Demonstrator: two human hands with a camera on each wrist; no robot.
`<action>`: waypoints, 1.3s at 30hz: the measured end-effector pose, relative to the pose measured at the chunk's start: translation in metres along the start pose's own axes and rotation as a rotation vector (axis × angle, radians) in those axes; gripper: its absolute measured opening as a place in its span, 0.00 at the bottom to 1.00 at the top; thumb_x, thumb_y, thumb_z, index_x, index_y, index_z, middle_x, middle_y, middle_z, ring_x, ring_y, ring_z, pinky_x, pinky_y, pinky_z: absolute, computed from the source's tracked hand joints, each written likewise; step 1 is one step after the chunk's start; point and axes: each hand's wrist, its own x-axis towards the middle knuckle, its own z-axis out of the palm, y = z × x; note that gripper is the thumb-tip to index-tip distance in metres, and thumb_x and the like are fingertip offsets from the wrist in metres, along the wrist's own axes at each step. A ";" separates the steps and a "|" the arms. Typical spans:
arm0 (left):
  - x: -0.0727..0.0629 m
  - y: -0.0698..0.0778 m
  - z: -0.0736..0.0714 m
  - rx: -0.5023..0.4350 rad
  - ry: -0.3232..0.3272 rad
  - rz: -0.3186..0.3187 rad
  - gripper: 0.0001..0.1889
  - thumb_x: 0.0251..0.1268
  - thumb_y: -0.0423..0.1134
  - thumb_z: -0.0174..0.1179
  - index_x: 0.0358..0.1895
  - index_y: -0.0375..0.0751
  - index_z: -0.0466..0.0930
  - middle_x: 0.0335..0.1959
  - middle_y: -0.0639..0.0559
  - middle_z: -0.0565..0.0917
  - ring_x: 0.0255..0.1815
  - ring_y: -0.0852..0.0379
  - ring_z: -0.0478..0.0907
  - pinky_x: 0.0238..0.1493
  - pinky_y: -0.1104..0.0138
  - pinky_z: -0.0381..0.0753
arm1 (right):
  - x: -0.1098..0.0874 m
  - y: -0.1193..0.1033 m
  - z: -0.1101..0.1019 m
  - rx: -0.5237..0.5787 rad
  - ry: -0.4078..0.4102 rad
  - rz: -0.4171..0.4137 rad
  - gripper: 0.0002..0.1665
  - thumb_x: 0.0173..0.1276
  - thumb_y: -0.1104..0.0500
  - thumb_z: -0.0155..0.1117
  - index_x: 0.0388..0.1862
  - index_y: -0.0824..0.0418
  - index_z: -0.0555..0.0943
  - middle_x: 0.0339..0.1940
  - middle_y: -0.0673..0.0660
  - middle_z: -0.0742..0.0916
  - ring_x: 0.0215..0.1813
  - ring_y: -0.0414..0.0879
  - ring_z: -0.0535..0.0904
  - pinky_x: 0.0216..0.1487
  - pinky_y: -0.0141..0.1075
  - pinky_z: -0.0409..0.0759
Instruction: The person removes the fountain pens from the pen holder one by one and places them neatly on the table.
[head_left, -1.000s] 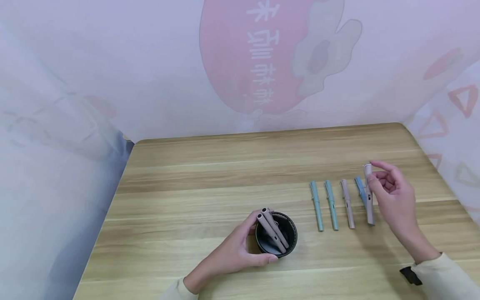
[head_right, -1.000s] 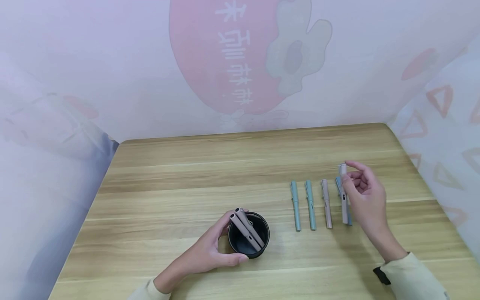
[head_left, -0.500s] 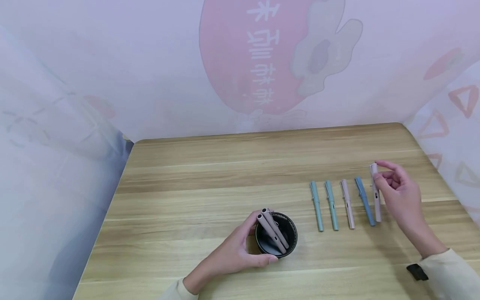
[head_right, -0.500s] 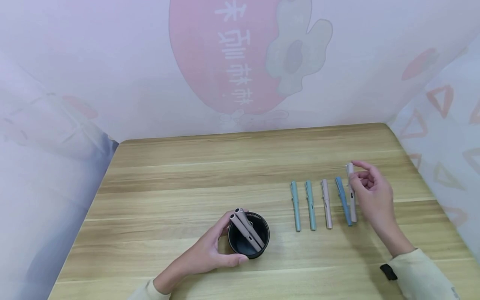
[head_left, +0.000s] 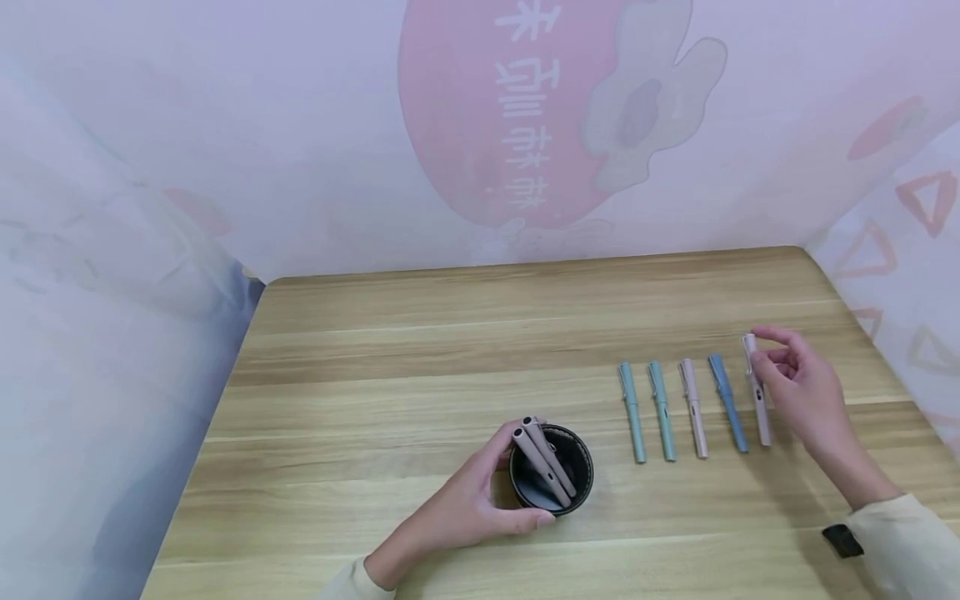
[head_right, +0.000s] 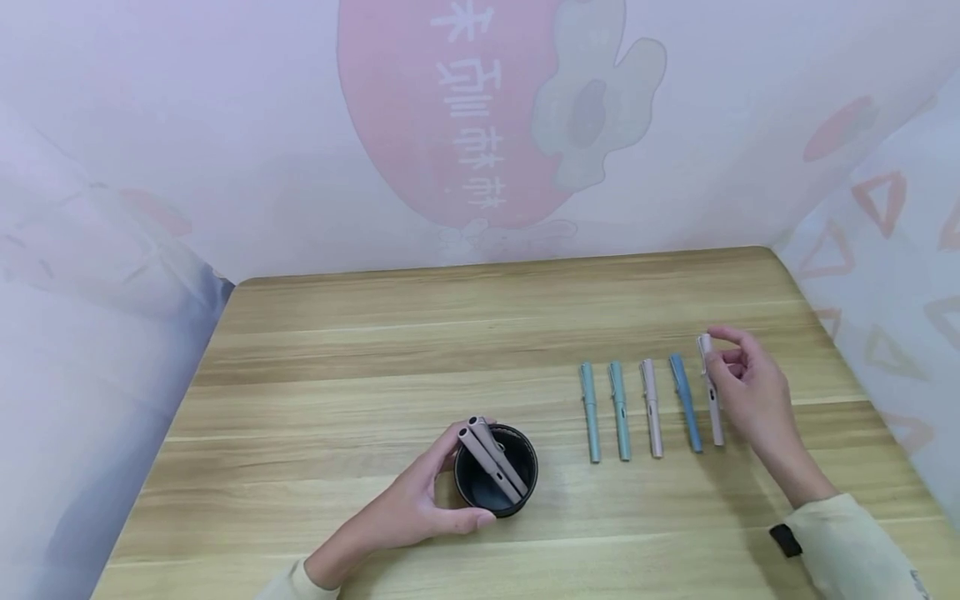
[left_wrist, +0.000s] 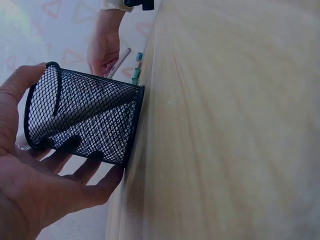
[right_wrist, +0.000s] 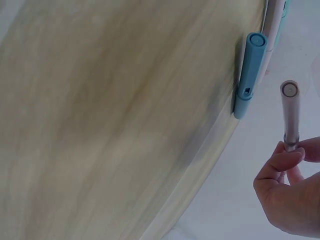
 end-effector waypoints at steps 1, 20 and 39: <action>-0.001 0.000 0.000 0.000 0.004 -0.003 0.47 0.66 0.49 0.80 0.84 0.62 0.62 0.73 0.61 0.77 0.70 0.53 0.76 0.74 0.53 0.73 | 0.001 0.000 0.000 -0.019 -0.010 0.001 0.24 0.85 0.59 0.61 0.74 0.67 0.76 0.38 0.44 0.88 0.33 0.33 0.80 0.27 0.29 0.75; -0.002 -0.001 0.000 -0.012 0.019 -0.003 0.47 0.65 0.48 0.81 0.82 0.67 0.63 0.72 0.62 0.77 0.69 0.53 0.77 0.74 0.54 0.74 | 0.019 0.015 -0.008 -0.207 -0.225 0.104 0.28 0.88 0.55 0.55 0.76 0.72 0.71 0.52 0.75 0.88 0.39 0.41 0.81 0.33 0.33 0.78; 0.000 -0.003 0.000 -0.002 0.012 0.016 0.47 0.65 0.48 0.82 0.83 0.62 0.63 0.74 0.62 0.76 0.74 0.55 0.73 0.75 0.54 0.73 | 0.025 0.024 -0.009 -0.285 -0.317 0.128 0.29 0.87 0.52 0.57 0.73 0.72 0.71 0.41 0.63 0.88 0.36 0.50 0.81 0.33 0.40 0.77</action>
